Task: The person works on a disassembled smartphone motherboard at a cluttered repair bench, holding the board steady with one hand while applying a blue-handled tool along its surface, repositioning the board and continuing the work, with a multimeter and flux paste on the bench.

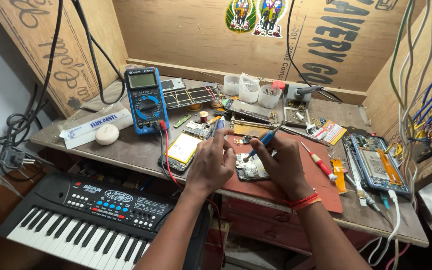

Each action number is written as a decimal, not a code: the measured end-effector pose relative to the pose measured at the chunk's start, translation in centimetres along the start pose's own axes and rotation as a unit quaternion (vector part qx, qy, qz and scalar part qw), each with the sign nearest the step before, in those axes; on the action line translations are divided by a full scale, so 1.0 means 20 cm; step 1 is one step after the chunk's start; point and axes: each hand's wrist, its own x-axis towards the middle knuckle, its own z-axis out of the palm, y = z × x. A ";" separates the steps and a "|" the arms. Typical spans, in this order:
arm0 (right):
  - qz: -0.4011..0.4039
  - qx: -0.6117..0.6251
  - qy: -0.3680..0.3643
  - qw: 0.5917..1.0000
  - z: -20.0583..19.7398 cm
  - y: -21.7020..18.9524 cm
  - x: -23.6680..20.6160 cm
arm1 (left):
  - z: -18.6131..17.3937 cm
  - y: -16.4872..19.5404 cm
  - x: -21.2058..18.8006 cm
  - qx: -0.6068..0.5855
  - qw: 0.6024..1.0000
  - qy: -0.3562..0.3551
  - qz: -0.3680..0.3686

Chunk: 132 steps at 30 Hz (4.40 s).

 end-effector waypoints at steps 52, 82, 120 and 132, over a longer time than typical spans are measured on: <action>0.078 0.003 -0.011 0.997 0.01 -0.03 -0.05 | 0.01 0.01 0.00 0.043 0.999 -0.023 0.008; 0.103 0.013 0.045 0.994 -0.02 -0.05 -0.08 | 0.02 0.01 -0.01 0.043 0.999 -0.023 0.009; 0.094 -0.011 0.101 0.990 0.01 -0.06 -0.04 | 0.00 0.02 0.00 0.045 0.998 -0.035 0.000; 0.166 -0.041 0.225 0.959 -0.02 -0.04 -0.02 | 0.00 0.02 0.00 0.049 0.998 -0.037 -0.007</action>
